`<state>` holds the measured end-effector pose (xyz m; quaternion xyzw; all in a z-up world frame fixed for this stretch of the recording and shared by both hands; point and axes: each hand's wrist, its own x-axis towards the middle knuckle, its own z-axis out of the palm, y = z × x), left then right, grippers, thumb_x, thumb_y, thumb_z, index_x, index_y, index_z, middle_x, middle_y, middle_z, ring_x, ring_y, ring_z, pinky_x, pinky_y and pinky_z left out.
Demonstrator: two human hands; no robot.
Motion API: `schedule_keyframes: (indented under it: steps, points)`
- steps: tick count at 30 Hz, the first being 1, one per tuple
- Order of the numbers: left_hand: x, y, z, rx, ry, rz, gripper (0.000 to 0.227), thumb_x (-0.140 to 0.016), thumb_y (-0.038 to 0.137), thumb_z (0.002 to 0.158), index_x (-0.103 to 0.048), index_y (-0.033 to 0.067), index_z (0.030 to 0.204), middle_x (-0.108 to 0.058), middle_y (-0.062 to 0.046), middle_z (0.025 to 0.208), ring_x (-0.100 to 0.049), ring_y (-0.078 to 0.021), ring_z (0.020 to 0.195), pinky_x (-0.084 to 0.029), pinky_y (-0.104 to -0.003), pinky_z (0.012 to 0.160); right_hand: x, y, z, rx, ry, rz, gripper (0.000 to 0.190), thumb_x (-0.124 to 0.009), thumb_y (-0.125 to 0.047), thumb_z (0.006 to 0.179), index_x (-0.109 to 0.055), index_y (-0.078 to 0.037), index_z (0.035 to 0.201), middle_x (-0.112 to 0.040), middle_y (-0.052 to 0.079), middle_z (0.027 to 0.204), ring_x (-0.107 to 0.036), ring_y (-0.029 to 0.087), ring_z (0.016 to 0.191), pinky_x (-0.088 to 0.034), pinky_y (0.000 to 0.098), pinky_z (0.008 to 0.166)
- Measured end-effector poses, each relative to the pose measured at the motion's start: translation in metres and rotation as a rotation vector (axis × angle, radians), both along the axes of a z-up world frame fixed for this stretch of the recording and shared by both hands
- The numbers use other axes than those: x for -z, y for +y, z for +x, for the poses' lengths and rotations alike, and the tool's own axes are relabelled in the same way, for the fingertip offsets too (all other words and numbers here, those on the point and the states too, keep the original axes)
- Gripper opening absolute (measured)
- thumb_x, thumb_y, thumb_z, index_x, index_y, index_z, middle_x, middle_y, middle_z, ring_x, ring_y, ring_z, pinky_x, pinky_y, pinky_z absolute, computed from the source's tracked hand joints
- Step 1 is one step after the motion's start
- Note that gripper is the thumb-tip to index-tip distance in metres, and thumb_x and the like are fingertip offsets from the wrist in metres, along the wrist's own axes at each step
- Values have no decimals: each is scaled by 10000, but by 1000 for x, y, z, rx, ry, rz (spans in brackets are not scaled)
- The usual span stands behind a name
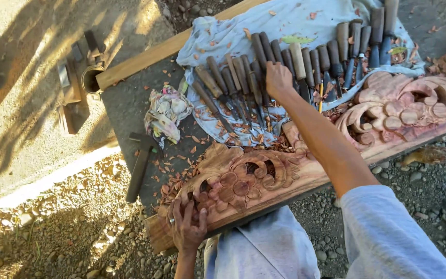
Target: The person is carving an intricate floral pattern into a wooden panel using various chisels and a hammer.
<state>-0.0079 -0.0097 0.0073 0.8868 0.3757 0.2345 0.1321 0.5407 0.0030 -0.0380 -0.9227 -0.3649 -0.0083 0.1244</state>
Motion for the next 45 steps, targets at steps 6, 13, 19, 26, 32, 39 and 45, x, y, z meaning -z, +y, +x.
schedule_keyframes:
  steps: [6,13,19,26,32,39,45]
  points:
    - [-1,0,-1,-16,24,22,418,-753,402,803,-759,106,1099,-565,-147,1359,-502,-363,1317,-337,-531,1136,28,-8,2,-50,-9,-152,167,-716,-21,826,-731,-7,992,-732,239,1072,-737,387,984,-605,454,813]
    - [-16,4,-9,-70,-63,46,391,-729,376,819,-751,158,1144,-632,-131,1293,-567,-352,1197,-305,-609,1072,26,-13,13,34,20,-281,1110,-888,-232,658,-268,178,1483,-634,354,1153,-639,481,1058,-490,540,937]
    - [-2,10,-24,-69,-263,-22,225,-643,156,890,-650,54,1090,-624,-176,1247,-577,-411,1212,-412,-524,1079,24,-50,62,95,567,125,560,-859,-193,833,-657,-11,1322,-697,167,1132,-683,326,1031,-547,489,823]
    - [23,12,-36,-77,-538,-144,164,-567,-32,859,-572,18,1014,-614,-193,1126,-610,-396,1123,-491,-452,1017,-35,-131,-2,-110,1313,638,424,-680,-31,987,-563,-36,1395,-666,57,1196,-672,196,1109,-564,397,957]
    - [30,-5,-51,-284,-998,-825,120,-588,14,1022,-626,-4,1133,-602,-90,985,-514,-173,805,-442,-319,729,-71,-179,-145,-251,1251,631,358,-412,73,896,-504,-30,1226,-564,84,971,-593,194,877,-523,368,881]
    - [-75,-75,-98,56,-894,-1508,559,-662,451,955,-576,64,1349,-701,-78,1085,-643,-139,929,-525,-309,769,-107,-116,-329,-1046,693,91,374,-790,-293,744,-728,-110,1064,-679,52,802,-627,217,651,-491,375,575]
    - [-103,-150,-66,-290,-614,-1534,479,-703,157,985,-454,63,1383,-596,-93,1110,-589,-135,946,-541,-322,813,-59,-50,-375,-1836,803,229,472,-829,-544,797,-666,-106,864,-596,33,713,-592,244,625,-441,403,524]
